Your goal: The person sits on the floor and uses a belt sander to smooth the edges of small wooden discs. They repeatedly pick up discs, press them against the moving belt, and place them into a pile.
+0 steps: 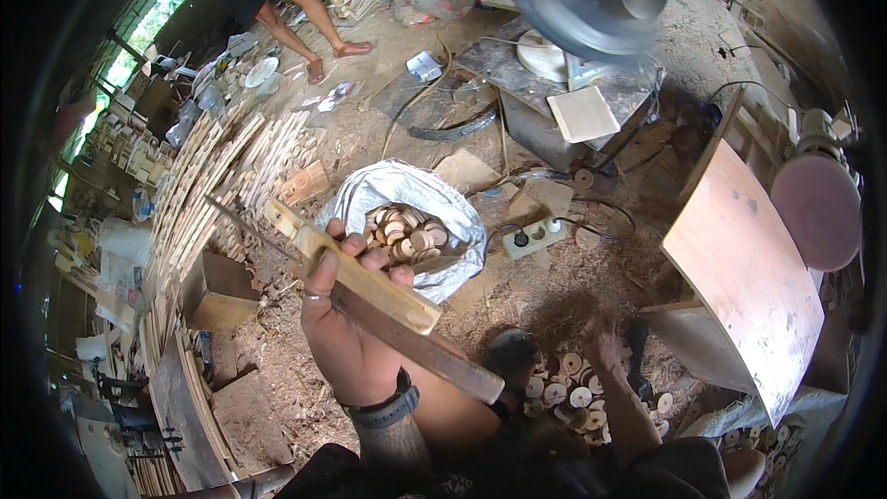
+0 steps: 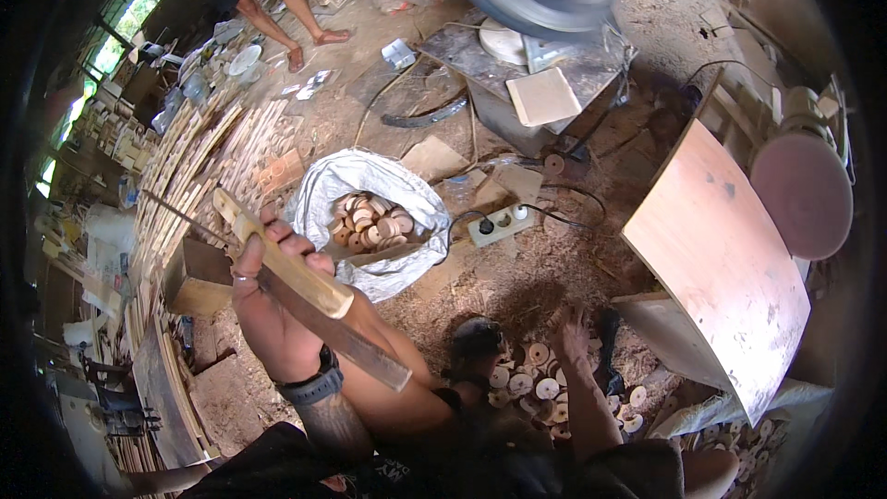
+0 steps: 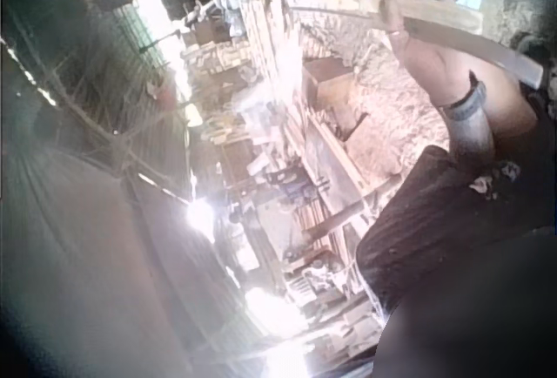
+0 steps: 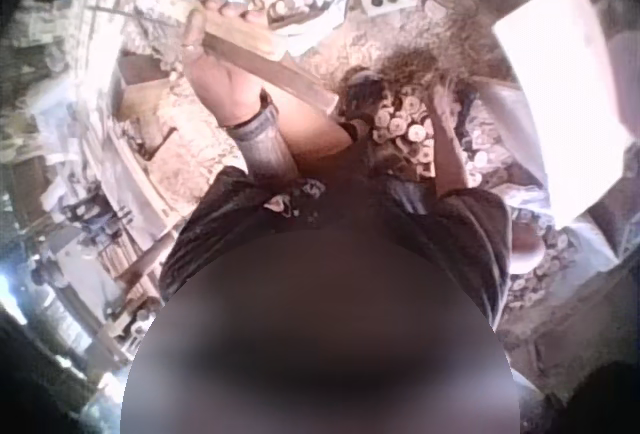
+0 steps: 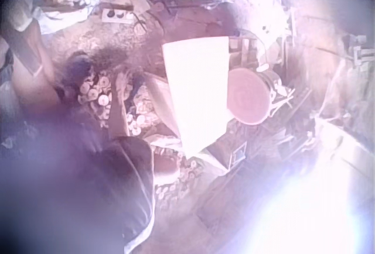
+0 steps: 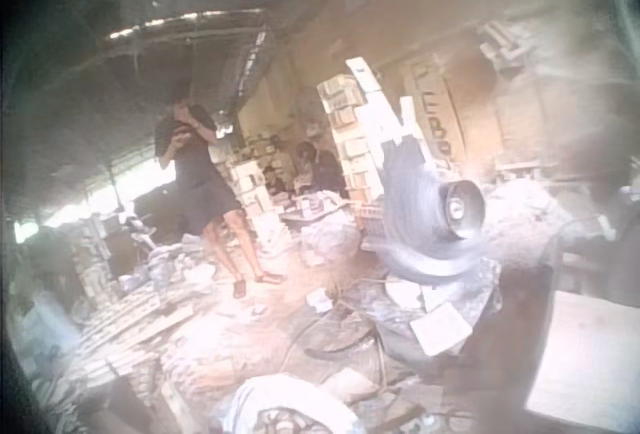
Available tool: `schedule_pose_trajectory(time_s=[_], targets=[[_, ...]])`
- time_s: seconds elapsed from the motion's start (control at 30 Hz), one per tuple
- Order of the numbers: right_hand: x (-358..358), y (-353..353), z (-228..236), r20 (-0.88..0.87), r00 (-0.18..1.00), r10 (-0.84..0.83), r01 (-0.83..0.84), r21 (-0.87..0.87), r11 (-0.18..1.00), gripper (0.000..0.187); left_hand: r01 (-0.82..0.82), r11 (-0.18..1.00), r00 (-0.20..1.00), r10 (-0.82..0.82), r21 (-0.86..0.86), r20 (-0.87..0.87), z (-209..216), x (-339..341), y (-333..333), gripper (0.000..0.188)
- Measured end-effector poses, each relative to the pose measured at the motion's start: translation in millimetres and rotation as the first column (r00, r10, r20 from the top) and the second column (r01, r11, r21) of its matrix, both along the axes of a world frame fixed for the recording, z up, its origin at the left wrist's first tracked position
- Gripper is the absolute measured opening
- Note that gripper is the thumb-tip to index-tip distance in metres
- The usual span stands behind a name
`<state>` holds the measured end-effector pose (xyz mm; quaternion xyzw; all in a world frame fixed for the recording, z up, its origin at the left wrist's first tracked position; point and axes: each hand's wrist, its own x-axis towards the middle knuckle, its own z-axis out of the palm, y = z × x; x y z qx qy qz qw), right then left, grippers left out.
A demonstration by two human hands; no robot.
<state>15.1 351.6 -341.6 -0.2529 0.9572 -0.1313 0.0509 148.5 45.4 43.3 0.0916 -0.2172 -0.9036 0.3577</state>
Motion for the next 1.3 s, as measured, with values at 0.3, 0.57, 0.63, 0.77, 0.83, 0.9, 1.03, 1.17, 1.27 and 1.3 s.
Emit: schedule_pose_trajectory(time_s=[0.3,0.57,0.63,0.77,0.83,0.9,1.03,1.17,1.27,1.3], targets=[[-2.2,-0.8,34.8,0.306,0.949,-0.07,0.089,-0.046,0.995,0.047,-0.028,0.999,0.983,0.035,-0.042,0.179,6.3,-50.4,32.1,0.029],[-29.5,3.4,285.9,0.032,0.998,0.048,0.006,-0.887,0.463,0.039,0.205,0.977,0.948,-0.183,-0.061,0.26,-28.4,-82.8,67.5,0.036],[-41.1,39.2,328.3,-0.132,0.978,-0.163,-0.04,-0.881,0.472,0.037,0.233,0.962,0.944,-0.187,-0.144,0.273,-36.1,-93.5,62.8,0.037],[-76.3,79.6,321.3,-0.406,0.839,-0.363,0.046,-0.611,0.79,0.031,0.277,0.95,0.924,-0.222,-0.146,0.312,-52.0,-121.1,57.9,0.037],[-81.4,80.8,289.2,-0.43,0.872,-0.233,-0.01,-0.492,0.871,0.03,0.302,0.941,0.917,-0.243,-0.155,0.316,-59.4,-133.8,62.2,0.038],[-89.6,83.1,265.2,-0.491,0.822,-0.287,0.034,-0.461,0.887,0.029,0.326,0.931,0.9,-0.253,-0.164,0.355,-65.8,-141.9,68.6,0.038],[-97.8,82.1,245.0,-0.474,0.813,-0.339,0.041,-0.533,0.845,0.031,0.348,0.913,0.89,-0.25,-0.213,0.382,-73.6,-147.8,75.2,0.039],[-101.2,80.8,244.1,-0.465,0.79,-0.4,-0.022,-0.672,0.74,0.031,0.398,0.89,0.868,-0.287,-0.222,0.404,-86.0,-151.4,76.5,0.042],[-104.0,81.3,240.7,-0.435,0.829,-0.351,-0.066,-0.699,0.712,0.03,0.437,0.882,0.828,-0.319,-0.174,0.461,-101.0,-151.8,75.9,0.044],[-105.5,81.7,239.0,-0.421,0.855,-0.304,-0.039,-0.637,0.77,0.03,0.444,0.883,0.823,-0.333,-0.156,0.461,-105.9,-153.0,75.0,0.045]])
